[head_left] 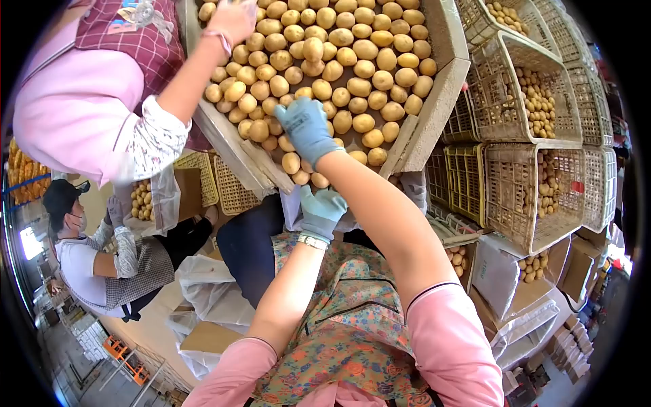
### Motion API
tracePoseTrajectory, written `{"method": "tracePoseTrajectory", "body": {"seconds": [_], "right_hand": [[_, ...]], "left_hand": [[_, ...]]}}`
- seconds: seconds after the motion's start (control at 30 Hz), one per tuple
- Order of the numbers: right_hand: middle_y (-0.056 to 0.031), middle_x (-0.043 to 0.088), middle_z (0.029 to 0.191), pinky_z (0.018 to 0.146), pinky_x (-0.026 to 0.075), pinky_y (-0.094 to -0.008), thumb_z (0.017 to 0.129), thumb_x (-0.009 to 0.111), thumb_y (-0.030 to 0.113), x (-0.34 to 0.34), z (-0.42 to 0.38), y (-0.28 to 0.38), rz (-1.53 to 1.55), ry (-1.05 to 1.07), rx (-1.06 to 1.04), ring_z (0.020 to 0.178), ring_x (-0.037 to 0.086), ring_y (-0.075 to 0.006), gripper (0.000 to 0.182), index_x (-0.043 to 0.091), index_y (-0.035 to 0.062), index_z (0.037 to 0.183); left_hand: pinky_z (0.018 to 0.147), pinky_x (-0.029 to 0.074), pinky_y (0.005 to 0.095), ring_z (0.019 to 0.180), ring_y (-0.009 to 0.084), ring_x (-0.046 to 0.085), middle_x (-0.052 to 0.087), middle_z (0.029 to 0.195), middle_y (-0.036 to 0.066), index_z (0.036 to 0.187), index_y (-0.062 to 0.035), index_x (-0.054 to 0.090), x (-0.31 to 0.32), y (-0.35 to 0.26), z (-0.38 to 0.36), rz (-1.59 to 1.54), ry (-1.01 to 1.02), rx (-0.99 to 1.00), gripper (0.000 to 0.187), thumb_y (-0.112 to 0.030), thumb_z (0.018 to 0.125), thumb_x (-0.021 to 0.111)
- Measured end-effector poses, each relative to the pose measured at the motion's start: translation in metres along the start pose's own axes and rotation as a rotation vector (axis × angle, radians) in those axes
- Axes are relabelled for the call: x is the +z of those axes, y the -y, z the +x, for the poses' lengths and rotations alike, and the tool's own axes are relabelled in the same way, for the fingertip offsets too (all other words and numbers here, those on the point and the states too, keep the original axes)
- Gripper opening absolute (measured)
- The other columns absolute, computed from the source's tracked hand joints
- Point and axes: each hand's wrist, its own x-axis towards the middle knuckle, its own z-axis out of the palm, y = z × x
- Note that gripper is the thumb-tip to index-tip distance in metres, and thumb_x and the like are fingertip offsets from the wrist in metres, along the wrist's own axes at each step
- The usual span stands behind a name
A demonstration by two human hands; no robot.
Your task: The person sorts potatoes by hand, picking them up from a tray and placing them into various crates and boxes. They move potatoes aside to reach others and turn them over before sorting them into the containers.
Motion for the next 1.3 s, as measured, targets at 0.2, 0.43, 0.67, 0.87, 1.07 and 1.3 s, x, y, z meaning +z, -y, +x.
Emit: {"method": "tracePoseTrajectory", "body": {"seconds": [0.2,0.43,0.67,0.87,1.07,1.3], "right_hand": [[-0.0098,0.074,0.109,0.09,0.056,-0.0345,0.092,0.077,0.032,-0.132,-0.137,-0.068,1.06,-0.191,0.428,0.099,0.071,-0.0196,0.042,0.068,0.0085,0.126],[-0.0095,0.073,0.118,0.078,0.058,-0.037,0.106,0.06,0.026,-0.137,-0.193,-0.142,1.491,-0.599,0.668,0.088,0.069,-0.0209,0.039,0.059,0.0043,0.139],[-0.011,0.071,0.11,0.072,0.061,-0.0358,0.097,0.065,0.014,-0.064,-0.068,-0.084,-0.165,0.073,0.27,0.09,0.076,-0.0246,0.024,0.062,0.0084,0.12],[-0.0129,0.072,0.106,0.068,0.06,-0.0448,0.098,0.064,0.016,-0.058,-0.042,-0.064,-0.137,0.169,0.444,0.095,0.075,-0.0268,0.023,0.063,0.0106,0.12],[-0.0151,0.071,0.105,0.077,0.059,-0.0469,0.092,0.069,0.019,-0.051,-0.071,-0.1,0.209,-0.08,0.362,0.094,0.073,-0.0323,0.027,0.062,0.0094,0.117],[-0.0087,0.064,0.121,0.091,0.06,-0.0322,0.1,0.062,0.009,-0.066,-0.156,-0.049,2.116,-0.242,0.575,0.103,0.071,-0.0194,0.042,0.051,0.006,0.14]], "left_hand": [[0.122,0.024,0.0748,0.156,0.0465,0.022,0.022,0.172,0.017,0.166,-0.0116,0.025,0.071,0.04,0.015,0.188,-0.226,0.154,0.083,-0.066,0.104,0.038],[0.119,0.027,0.0773,0.155,0.0461,0.027,0.028,0.171,0.014,0.163,-0.0167,0.033,0.073,0.042,0.018,0.18,-0.306,0.204,0.074,-0.061,0.105,0.039],[0.118,0.031,0.0755,0.15,0.0474,0.034,0.029,0.169,0.018,0.163,-0.0144,0.034,0.072,0.03,0.012,0.291,-0.362,0.164,0.081,-0.066,0.102,0.043],[0.122,0.025,0.0737,0.153,0.0484,0.027,0.025,0.169,0.022,0.165,-0.0114,0.027,0.063,0.034,0.016,0.16,-0.314,0.134,0.083,-0.064,0.103,0.042],[0.12,0.027,0.0752,0.149,0.0499,0.035,0.033,0.167,0.018,0.163,-0.0131,0.034,0.06,0.032,0.014,0.22,-0.326,0.186,0.08,-0.066,0.103,0.041],[0.12,0.034,0.0689,0.148,0.0459,0.04,0.038,0.165,0.018,0.161,-0.0124,0.038,0.066,0.033,0.011,0.261,-0.276,0.127,0.079,-0.066,0.102,0.04]]}}
